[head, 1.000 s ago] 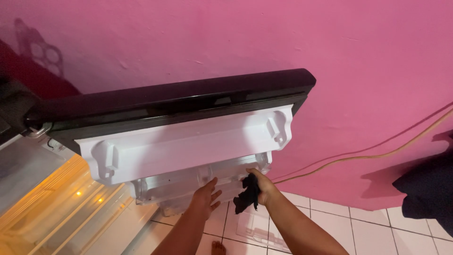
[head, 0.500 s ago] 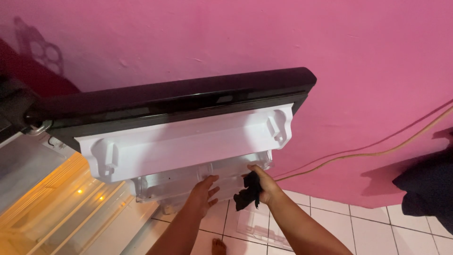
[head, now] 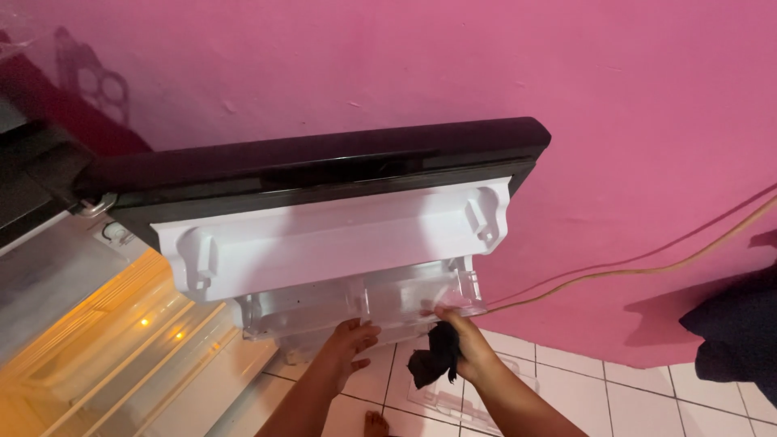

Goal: Wiping down the interior and shelves of a mini-refrigerator.

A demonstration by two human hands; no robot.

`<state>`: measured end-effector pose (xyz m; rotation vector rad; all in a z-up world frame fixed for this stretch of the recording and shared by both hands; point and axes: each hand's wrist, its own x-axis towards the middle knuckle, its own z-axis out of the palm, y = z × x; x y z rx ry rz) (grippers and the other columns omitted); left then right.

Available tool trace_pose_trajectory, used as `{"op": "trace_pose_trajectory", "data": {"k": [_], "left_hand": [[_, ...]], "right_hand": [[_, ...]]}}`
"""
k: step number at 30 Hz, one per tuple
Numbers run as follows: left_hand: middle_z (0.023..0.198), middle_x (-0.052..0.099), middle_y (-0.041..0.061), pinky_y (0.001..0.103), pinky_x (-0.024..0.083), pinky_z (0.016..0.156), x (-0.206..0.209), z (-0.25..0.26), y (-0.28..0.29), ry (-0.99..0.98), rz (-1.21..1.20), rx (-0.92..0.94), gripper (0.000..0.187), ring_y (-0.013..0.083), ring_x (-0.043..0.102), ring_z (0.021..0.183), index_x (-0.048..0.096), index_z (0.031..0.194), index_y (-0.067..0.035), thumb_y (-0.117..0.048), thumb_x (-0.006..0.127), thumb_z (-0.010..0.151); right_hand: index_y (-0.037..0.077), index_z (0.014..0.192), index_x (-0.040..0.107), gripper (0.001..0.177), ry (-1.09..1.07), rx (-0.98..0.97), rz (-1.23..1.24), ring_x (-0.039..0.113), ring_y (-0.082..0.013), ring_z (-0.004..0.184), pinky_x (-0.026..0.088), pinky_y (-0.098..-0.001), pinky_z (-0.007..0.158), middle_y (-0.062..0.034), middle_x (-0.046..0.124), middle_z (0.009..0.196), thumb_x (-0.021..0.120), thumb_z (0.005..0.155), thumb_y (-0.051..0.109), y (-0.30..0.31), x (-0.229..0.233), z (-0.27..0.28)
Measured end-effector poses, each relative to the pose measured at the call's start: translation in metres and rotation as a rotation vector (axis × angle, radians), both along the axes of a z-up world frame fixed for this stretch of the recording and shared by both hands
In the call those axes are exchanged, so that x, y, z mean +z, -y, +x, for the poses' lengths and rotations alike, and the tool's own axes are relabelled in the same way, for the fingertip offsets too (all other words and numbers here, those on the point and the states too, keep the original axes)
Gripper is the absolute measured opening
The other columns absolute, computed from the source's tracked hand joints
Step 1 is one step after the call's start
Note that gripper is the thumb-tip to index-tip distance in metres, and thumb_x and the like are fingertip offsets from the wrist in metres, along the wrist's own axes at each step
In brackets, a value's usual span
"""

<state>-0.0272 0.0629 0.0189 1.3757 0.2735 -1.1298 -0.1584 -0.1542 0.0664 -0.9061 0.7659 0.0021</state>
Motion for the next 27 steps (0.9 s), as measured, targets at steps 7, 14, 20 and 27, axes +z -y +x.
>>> {"op": "trace_pose_trajectory", "data": {"k": [7,14,20,27], "left_hand": [[0.146,0.058,0.011,0.047,0.047,0.104,0.048,-0.004,-0.025,0.170,0.033,-0.140,0.097,0.0289,0.058,0.131,0.035,0.154,-0.011,-0.042,0.081,0.074],[0.135,0.069,0.013,0.042,0.050,0.104,0.079,0.000,-0.062,0.398,-0.088,-0.169,0.086,0.0281,0.065,0.121,0.052,0.146,-0.009,-0.042,0.084,0.072],[0.134,0.070,0.009,0.040,0.049,0.106,0.118,-0.002,-0.107,0.510,-0.117,-0.038,0.075,0.0239,0.065,0.121,0.057,0.141,-0.009,-0.040,0.080,0.076],[0.129,0.070,0.007,0.034,0.047,0.106,0.128,-0.018,-0.160,0.596,-0.257,0.229,0.068,0.0191,0.063,0.122,0.060,0.139,-0.006,-0.039,0.078,0.082]], "right_hand": [[0.000,0.125,0.073,0.050,0.165,0.066,-0.056,0.054,-0.0143,0.061,0.049,-0.0284,0.051,-0.0046,0.052,0.071,0.071,0.088,0.035,-0.010,0.017,-0.016],[-0.007,0.136,0.061,0.061,0.338,0.089,-0.043,0.058,-0.0158,0.069,0.052,-0.0287,0.060,-0.0099,0.058,0.084,0.076,0.091,0.031,-0.029,0.046,-0.011],[0.014,0.131,0.043,0.059,0.486,0.168,-0.083,0.061,-0.0146,0.075,0.056,-0.0298,0.065,-0.0185,0.064,0.135,0.075,0.083,0.023,-0.063,0.095,0.013],[0.013,0.132,0.046,0.052,0.612,0.397,0.003,0.061,-0.0146,0.075,0.056,-0.0289,0.058,-0.0215,0.061,0.138,0.071,0.086,0.019,-0.094,0.105,0.049]]}}
